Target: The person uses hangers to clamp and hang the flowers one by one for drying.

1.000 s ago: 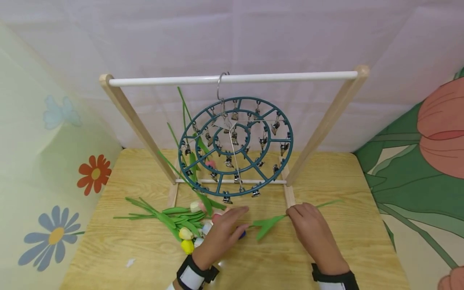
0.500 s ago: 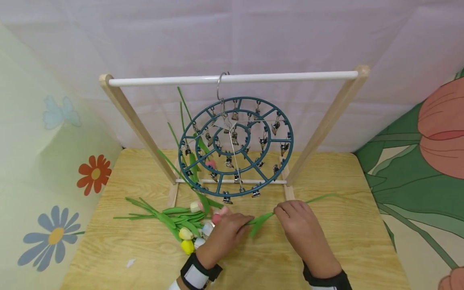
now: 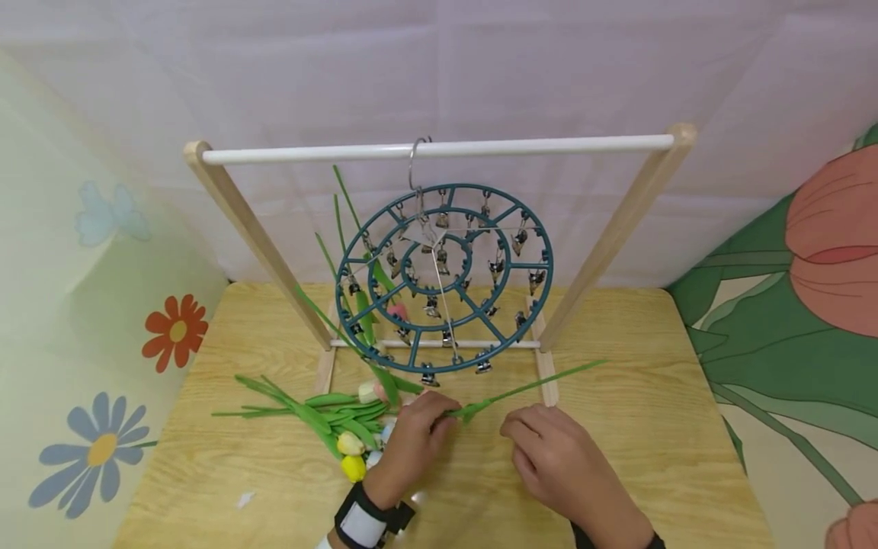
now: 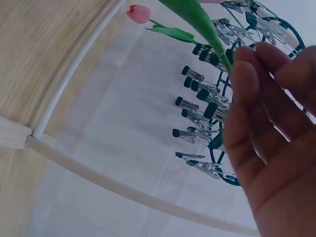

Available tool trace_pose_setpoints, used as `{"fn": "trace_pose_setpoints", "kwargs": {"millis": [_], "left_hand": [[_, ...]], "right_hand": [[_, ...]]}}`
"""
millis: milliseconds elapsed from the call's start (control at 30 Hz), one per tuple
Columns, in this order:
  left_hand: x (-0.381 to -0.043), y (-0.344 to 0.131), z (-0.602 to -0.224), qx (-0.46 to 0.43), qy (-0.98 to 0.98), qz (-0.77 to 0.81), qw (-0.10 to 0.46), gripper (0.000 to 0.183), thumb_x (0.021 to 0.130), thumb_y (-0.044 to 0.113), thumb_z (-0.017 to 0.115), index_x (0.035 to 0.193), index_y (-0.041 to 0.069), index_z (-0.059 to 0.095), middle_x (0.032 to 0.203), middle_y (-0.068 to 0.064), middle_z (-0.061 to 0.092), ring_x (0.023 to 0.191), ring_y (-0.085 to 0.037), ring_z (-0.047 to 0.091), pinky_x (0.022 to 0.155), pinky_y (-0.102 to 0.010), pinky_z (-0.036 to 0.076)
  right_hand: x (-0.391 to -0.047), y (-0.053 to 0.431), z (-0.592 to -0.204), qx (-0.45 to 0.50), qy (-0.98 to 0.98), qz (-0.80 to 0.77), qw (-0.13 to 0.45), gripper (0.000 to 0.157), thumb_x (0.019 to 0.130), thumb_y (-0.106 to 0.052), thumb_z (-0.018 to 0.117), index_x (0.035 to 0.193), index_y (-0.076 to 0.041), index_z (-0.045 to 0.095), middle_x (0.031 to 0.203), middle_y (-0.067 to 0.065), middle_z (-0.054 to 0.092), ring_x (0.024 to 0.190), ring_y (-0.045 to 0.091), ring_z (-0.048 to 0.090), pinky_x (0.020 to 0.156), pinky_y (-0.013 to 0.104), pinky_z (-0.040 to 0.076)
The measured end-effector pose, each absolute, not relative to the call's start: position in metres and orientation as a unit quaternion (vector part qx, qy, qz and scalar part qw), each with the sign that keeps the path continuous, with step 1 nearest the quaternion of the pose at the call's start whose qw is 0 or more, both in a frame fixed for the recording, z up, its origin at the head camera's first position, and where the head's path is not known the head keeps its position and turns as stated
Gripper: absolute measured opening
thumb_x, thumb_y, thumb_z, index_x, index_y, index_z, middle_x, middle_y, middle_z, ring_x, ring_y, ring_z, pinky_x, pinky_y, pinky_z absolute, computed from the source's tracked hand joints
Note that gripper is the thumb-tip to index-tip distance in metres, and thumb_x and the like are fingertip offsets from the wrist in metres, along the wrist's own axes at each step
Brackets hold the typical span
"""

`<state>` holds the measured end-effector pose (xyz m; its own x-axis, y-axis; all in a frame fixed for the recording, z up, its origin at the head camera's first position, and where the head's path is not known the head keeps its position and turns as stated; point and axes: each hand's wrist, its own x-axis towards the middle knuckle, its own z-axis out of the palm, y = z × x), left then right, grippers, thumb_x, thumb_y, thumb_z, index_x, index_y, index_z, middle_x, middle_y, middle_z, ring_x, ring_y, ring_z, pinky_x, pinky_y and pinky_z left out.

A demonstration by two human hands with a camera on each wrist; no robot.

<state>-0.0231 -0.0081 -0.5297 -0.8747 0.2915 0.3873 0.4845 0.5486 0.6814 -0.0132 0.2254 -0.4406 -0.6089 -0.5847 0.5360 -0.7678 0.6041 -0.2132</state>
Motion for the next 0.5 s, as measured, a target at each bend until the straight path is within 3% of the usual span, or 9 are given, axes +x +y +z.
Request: {"fn": "trace_pose_setpoints", "kwargs": {"millis": [300, 500], "left_hand": [[-0.022, -0.014, -0.532, -0.214, -0.845, -0.454, 0.185, 0.019, 0.089, 0.000, 0.074, 0.105, 0.010, 0.071, 0.110, -0.003, 0.068, 0.103, -0.017, 0.066, 0.089, -0.031, 0.058], [-0.023, -0.021, -0.536, -0.225, -0.793, -0.519, 0.227, 0.026, 0.085, -0.011, 0.069, 0.107, 0.004, 0.067, 0.109, -0.008, 0.070, 0.102, -0.019, 0.068, 0.086, -0.024, 0.060]], "right_hand": [[-0.022, 0.228, -0.442, 0.339, -0.907, 0.183, 0.171, 0.057, 0.110, -0.035, 0.025, 0.106, -0.008, 0.075, 0.098, 0.004, 0.073, 0.082, 0.014, 0.069, 0.058, 0.025, 0.056], [-0.032, 0.209, -0.441, 0.363, -0.888, 0.216, 0.185, 0.053, 0.112, -0.031, 0.029, 0.124, -0.002, 0.071, 0.119, 0.010, 0.075, 0.101, 0.023, 0.074, 0.073, 0.033, 0.063]]}}
